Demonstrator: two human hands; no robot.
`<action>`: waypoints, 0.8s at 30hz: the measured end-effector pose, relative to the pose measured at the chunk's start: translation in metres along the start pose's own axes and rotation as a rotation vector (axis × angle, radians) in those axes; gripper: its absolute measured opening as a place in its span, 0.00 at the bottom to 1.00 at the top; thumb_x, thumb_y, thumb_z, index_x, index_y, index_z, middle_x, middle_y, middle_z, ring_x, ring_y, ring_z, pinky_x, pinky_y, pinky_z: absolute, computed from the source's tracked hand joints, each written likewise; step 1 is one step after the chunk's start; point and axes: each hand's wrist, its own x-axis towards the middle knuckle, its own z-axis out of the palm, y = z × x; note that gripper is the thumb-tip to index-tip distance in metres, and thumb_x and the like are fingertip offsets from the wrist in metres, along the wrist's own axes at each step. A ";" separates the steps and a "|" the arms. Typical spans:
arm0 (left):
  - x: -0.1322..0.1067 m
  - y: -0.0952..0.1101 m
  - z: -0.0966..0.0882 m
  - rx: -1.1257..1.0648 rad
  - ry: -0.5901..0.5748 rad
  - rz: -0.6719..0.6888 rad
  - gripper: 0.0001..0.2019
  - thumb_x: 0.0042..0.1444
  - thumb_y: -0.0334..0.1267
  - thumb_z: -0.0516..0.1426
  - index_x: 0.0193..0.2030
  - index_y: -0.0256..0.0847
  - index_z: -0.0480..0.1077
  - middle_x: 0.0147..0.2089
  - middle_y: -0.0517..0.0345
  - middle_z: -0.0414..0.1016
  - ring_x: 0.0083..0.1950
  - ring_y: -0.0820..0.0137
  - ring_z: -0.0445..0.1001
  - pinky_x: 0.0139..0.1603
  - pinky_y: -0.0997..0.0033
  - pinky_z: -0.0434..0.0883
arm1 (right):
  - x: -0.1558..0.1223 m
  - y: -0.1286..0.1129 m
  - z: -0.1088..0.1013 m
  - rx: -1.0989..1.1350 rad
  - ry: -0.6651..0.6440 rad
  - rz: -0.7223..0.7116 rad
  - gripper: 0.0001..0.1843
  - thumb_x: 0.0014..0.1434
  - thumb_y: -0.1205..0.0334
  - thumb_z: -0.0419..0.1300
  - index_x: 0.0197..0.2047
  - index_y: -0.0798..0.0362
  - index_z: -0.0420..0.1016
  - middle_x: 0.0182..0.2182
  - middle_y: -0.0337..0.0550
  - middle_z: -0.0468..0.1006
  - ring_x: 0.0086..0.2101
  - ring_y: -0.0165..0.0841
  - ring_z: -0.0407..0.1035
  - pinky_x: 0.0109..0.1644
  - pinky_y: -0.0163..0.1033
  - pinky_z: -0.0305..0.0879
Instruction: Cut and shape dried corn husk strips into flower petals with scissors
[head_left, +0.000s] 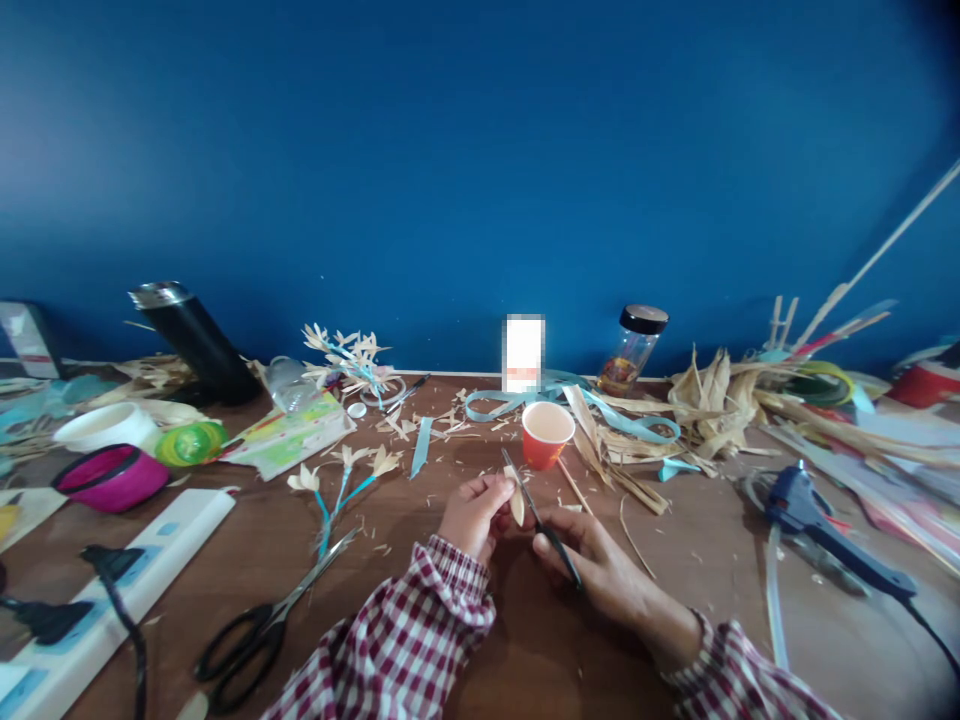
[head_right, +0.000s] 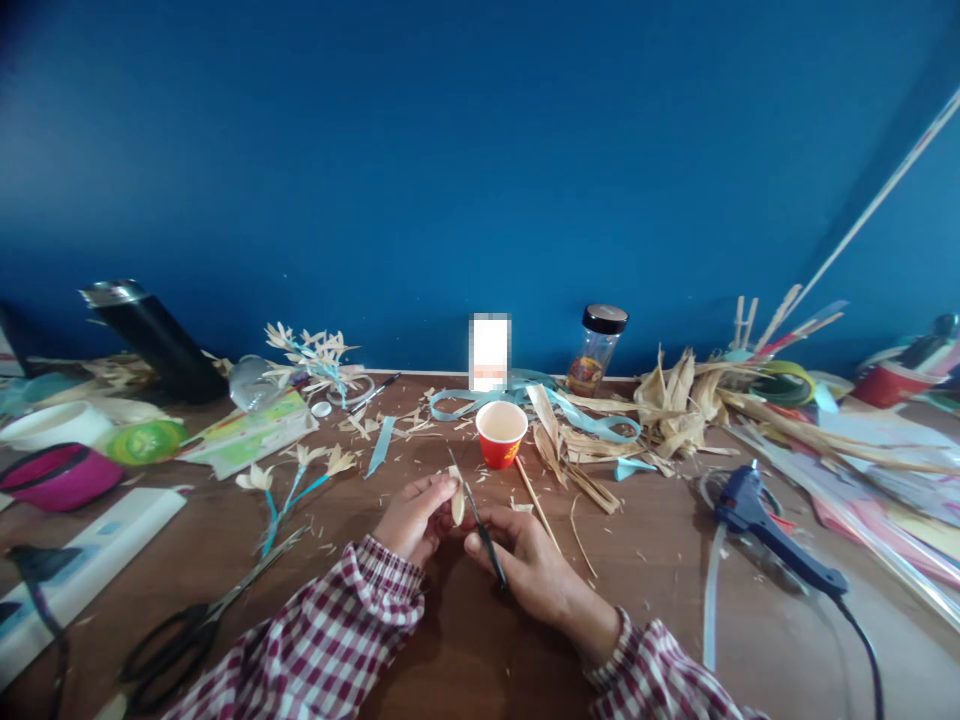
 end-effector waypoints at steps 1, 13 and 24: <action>0.000 0.000 0.000 -0.003 0.004 0.001 0.17 0.26 0.41 0.69 0.20 0.35 0.69 0.15 0.66 0.66 0.17 0.80 0.62 0.19 0.79 0.57 | 0.000 0.000 0.000 -0.001 0.001 -0.005 0.22 0.54 0.49 0.61 0.47 0.55 0.72 0.21 0.32 0.62 0.22 0.23 0.52 0.22 0.29 0.48; 0.001 -0.005 -0.004 0.011 0.010 0.034 0.13 0.32 0.40 0.68 0.21 0.34 0.71 0.16 0.65 0.66 0.18 0.80 0.62 0.21 0.79 0.59 | 0.001 -0.002 0.003 -0.041 0.031 -0.019 0.19 0.55 0.53 0.62 0.46 0.55 0.73 0.19 0.31 0.62 0.20 0.23 0.53 0.22 0.28 0.49; 0.002 -0.005 -0.007 0.019 0.002 0.024 0.12 0.35 0.39 0.67 0.22 0.35 0.71 0.16 0.65 0.65 0.19 0.79 0.62 0.22 0.79 0.59 | 0.001 -0.002 0.004 -0.148 0.086 -0.002 0.18 0.55 0.52 0.61 0.45 0.54 0.74 0.20 0.34 0.66 0.21 0.25 0.54 0.23 0.30 0.51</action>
